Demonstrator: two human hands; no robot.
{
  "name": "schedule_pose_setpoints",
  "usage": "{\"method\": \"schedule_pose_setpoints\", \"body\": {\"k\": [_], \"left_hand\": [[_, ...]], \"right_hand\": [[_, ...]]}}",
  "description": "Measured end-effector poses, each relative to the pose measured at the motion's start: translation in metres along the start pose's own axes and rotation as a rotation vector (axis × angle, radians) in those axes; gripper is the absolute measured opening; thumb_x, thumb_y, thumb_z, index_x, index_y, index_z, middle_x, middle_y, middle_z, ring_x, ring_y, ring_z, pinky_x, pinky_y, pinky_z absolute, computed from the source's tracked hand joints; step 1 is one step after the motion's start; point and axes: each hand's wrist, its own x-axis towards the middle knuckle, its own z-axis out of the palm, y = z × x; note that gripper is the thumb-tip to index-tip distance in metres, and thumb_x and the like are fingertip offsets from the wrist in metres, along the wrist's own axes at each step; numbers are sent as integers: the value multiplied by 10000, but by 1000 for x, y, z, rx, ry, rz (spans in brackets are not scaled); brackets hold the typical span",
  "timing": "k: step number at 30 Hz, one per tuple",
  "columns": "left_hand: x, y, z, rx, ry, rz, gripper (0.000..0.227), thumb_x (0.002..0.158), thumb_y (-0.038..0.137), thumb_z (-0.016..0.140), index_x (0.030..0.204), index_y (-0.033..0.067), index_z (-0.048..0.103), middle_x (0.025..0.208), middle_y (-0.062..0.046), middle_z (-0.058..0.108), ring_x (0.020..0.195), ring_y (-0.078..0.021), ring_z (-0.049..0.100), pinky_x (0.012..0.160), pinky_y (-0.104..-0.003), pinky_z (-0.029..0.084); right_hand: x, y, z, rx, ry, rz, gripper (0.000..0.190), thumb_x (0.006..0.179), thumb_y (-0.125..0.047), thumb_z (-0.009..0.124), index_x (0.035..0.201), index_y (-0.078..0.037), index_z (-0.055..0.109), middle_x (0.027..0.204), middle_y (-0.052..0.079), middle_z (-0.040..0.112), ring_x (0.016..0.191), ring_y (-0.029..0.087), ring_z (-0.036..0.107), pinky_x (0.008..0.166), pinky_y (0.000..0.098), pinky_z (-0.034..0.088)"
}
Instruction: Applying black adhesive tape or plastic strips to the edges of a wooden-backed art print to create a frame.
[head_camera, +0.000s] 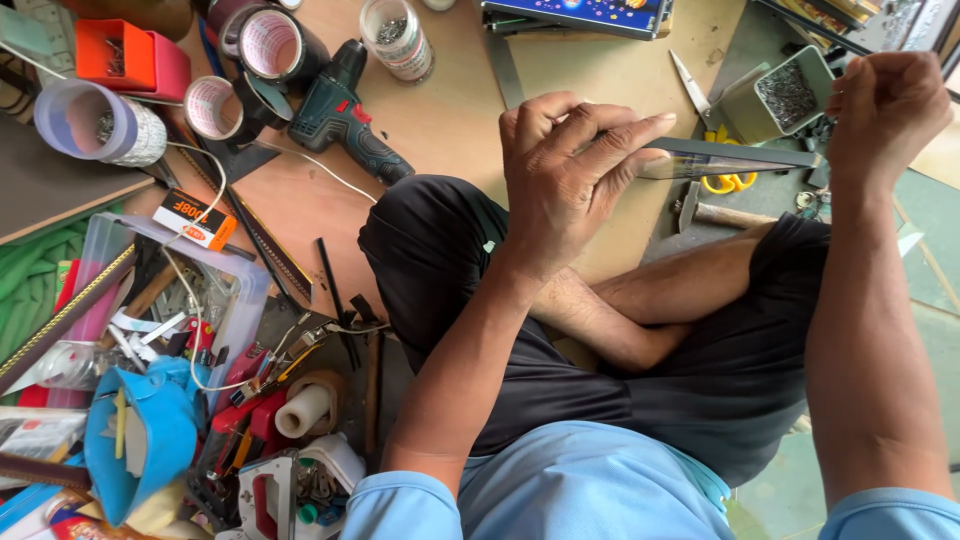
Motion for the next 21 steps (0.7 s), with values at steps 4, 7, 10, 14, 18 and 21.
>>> {"method": "schedule_pose_setpoints", "body": {"k": [4,7,10,14,18,21], "left_hand": [[-2,1,0,-22,14,0,262,928,371,791,1187,350,749,1135,198,699,1107,-84,512,1026,-303,339],[0,3,-2,-12,1,-1,245,913,364,804,1153,336,764,1079,190,693,1135,-106,516,1009,-319,327],[2,7,-5,2,-1,-6,220,915,367,803,1126,314,774,1048,185,691,1131,-113,518,1005,-322,325],[5,9,-6,22,-6,4,202,912,370,803,1096,289,785,1016,168,689,1119,-125,522,1038,-355,327],[5,9,-5,27,-22,-11,224,919,387,791,1097,252,780,1021,148,697,1140,-139,527,1051,-363,330],[6,8,-3,33,-32,-14,234,922,391,784,1100,239,780,1014,140,695,1149,-146,521,1053,-370,329]], "right_hand": [[-5,-21,-5,161,4,120,67,1124,92,597,1090,93,655,945,164,740,834,179,769,740,283,657],[-4,-55,-8,300,14,275,62,1148,94,623,1142,70,680,1007,153,740,869,171,769,816,289,678],[-7,-87,-15,412,40,386,67,1146,39,669,1211,43,683,1063,143,753,891,161,772,838,287,679],[-17,-110,-28,538,82,419,101,1143,5,692,1224,60,666,1068,170,757,906,189,770,839,313,668],[-4,-192,-35,621,76,273,115,1166,-60,720,1165,23,640,1052,153,753,906,193,768,838,325,672],[2,-225,-37,551,8,126,116,1143,-93,720,1131,-15,634,1068,122,757,905,174,756,846,304,659]]}}
